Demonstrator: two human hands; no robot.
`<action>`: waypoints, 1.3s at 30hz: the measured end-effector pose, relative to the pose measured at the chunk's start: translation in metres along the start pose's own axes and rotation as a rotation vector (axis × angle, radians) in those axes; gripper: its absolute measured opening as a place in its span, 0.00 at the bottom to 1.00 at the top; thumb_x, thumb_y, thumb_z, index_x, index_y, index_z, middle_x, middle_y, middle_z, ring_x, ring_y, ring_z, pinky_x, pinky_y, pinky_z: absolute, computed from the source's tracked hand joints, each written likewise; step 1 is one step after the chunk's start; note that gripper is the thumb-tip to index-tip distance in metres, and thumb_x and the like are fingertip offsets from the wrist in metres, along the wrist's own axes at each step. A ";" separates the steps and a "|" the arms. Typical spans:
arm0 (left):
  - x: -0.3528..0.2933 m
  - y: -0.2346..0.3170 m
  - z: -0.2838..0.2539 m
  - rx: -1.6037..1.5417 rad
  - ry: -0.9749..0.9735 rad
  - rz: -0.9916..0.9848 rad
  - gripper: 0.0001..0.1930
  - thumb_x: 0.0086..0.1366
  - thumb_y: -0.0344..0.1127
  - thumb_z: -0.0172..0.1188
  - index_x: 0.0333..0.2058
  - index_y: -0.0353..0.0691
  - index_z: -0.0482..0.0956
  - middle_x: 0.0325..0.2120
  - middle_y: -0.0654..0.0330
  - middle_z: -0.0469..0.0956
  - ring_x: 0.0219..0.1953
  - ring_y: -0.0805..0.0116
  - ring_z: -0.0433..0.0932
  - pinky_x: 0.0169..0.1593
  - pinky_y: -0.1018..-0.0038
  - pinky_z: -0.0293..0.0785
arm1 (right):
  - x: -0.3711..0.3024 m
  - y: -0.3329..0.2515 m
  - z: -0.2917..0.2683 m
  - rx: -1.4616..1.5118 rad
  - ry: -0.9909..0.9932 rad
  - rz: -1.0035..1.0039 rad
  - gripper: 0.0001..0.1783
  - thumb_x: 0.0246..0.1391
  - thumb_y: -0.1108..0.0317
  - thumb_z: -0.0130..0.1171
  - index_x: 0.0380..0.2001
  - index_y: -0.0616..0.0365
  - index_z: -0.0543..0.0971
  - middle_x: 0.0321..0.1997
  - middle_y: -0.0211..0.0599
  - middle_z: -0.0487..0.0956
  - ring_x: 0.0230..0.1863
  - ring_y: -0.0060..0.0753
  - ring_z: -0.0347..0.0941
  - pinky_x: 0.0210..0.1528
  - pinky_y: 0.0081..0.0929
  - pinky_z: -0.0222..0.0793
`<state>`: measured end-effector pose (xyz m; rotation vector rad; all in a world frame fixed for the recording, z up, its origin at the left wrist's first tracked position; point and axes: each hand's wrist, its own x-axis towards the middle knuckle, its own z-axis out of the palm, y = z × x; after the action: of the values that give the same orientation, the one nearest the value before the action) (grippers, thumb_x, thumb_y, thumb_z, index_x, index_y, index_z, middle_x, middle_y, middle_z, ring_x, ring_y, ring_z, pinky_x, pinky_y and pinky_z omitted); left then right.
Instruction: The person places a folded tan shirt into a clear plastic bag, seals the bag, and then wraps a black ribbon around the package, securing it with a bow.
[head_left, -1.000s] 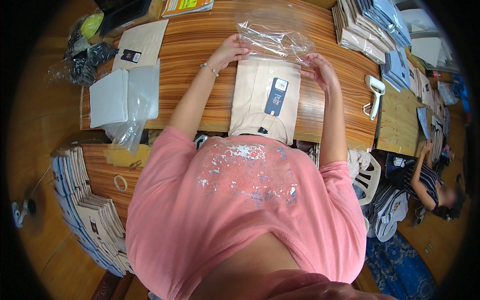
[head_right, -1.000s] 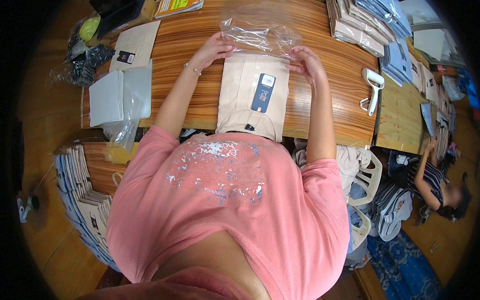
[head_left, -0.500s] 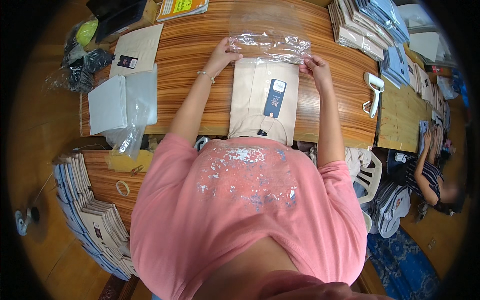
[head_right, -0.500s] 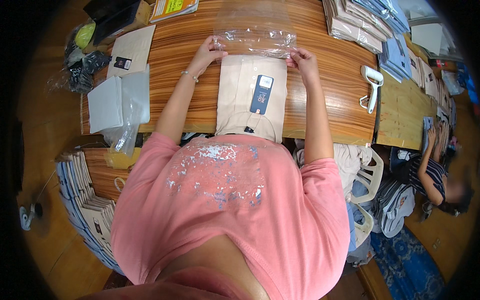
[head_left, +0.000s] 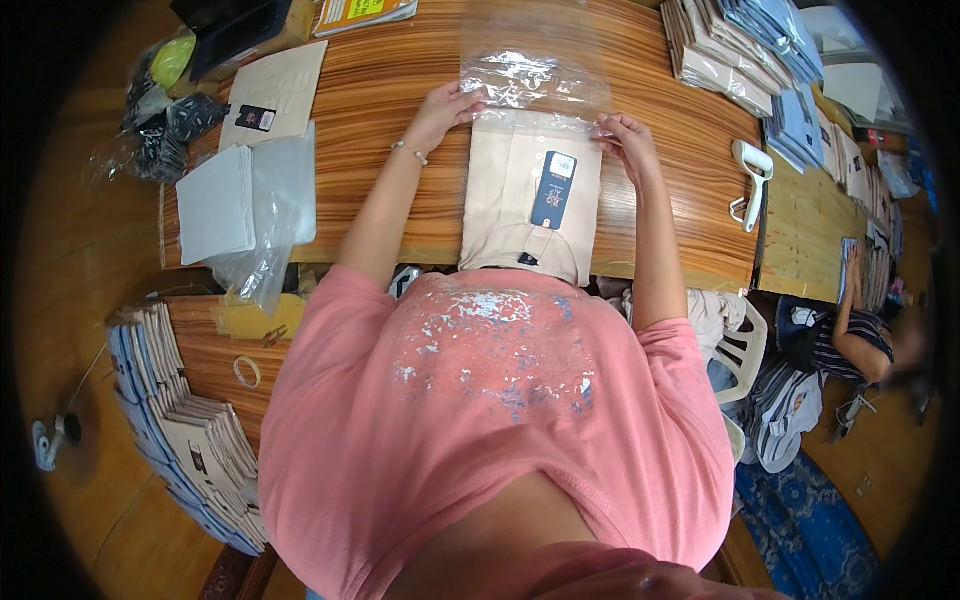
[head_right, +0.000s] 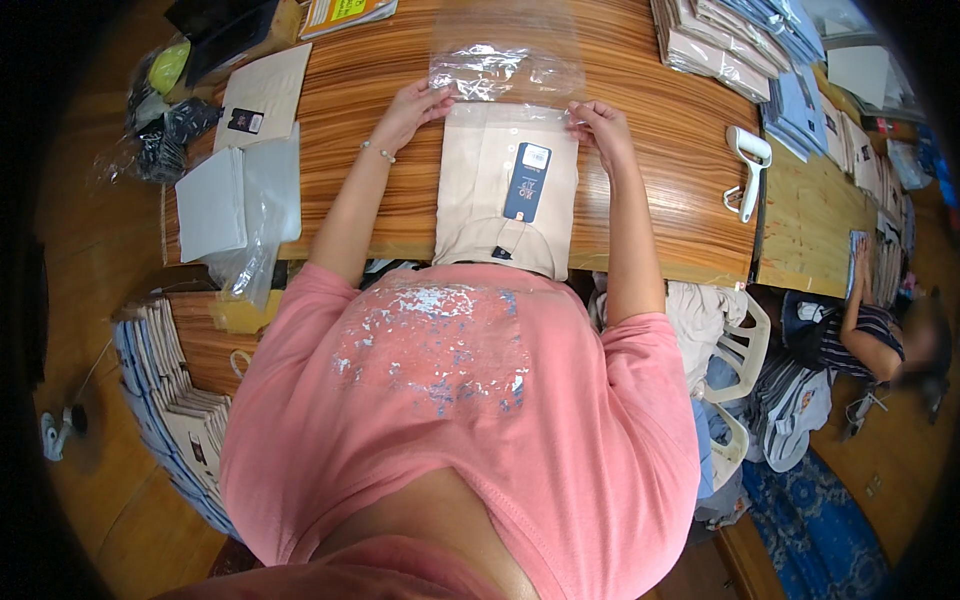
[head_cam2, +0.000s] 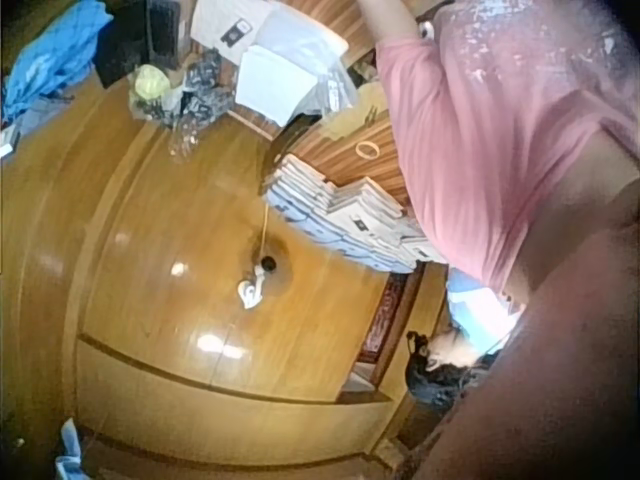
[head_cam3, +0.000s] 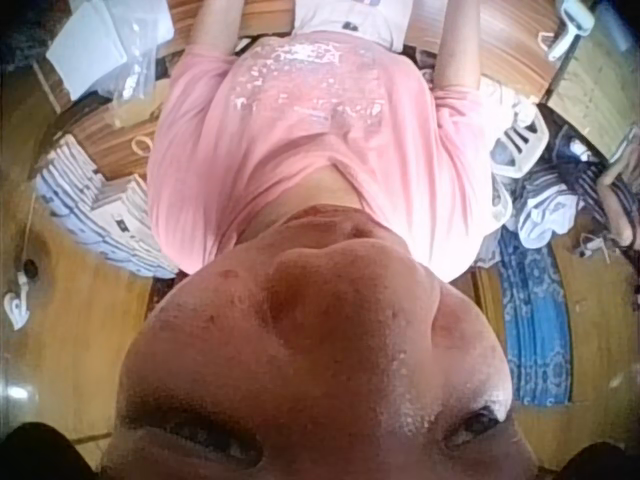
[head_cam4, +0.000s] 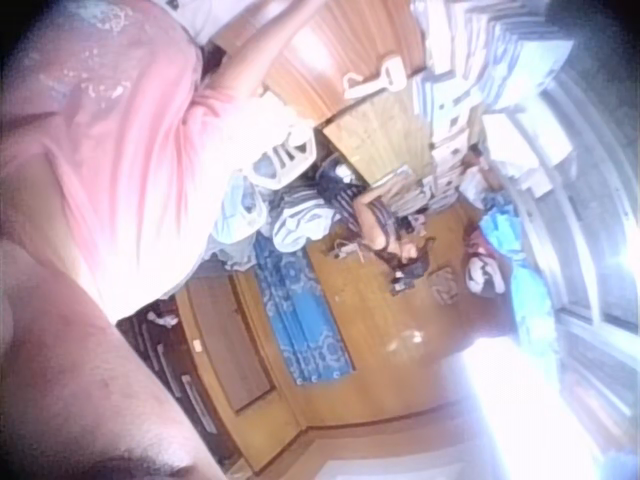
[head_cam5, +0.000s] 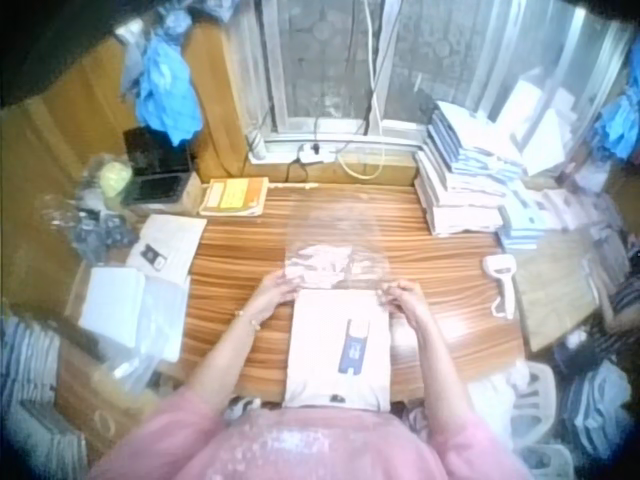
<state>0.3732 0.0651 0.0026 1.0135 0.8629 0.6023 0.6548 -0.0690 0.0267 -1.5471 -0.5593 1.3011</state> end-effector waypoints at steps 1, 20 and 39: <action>0.000 -0.002 0.002 0.001 0.024 -0.005 0.14 0.58 0.30 0.58 0.42 0.33 0.72 0.34 0.59 0.76 0.35 0.76 0.75 0.38 0.82 0.75 | -0.001 0.001 0.002 0.000 0.010 -0.013 0.03 0.50 0.72 0.55 0.30 0.56 0.77 0.23 0.28 0.76 0.24 0.15 0.71 0.24 0.12 0.68; 0.022 -0.032 -0.010 0.381 0.049 0.098 0.12 0.55 0.32 0.62 0.37 0.36 0.76 0.28 0.66 0.77 0.27 0.81 0.70 0.28 0.84 0.63 | 0.037 0.019 -0.018 0.021 -0.096 0.190 0.04 0.44 0.74 0.57 0.28 0.54 0.76 0.12 0.18 0.63 0.11 0.12 0.50 0.12 0.13 0.42; 0.016 -0.011 -0.012 0.484 -0.157 -0.117 0.22 0.54 0.32 0.62 0.48 0.41 0.71 0.29 0.70 0.76 0.21 0.84 0.65 0.22 0.88 0.62 | 0.059 0.012 -0.049 -0.275 -0.355 0.324 0.11 0.45 0.63 0.65 0.31 0.50 0.75 0.11 0.15 0.59 0.10 0.10 0.47 0.12 0.15 0.39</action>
<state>0.3717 0.0788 -0.0156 1.4146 0.9426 0.2092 0.7157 -0.0432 -0.0145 -1.6886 -0.7578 1.8292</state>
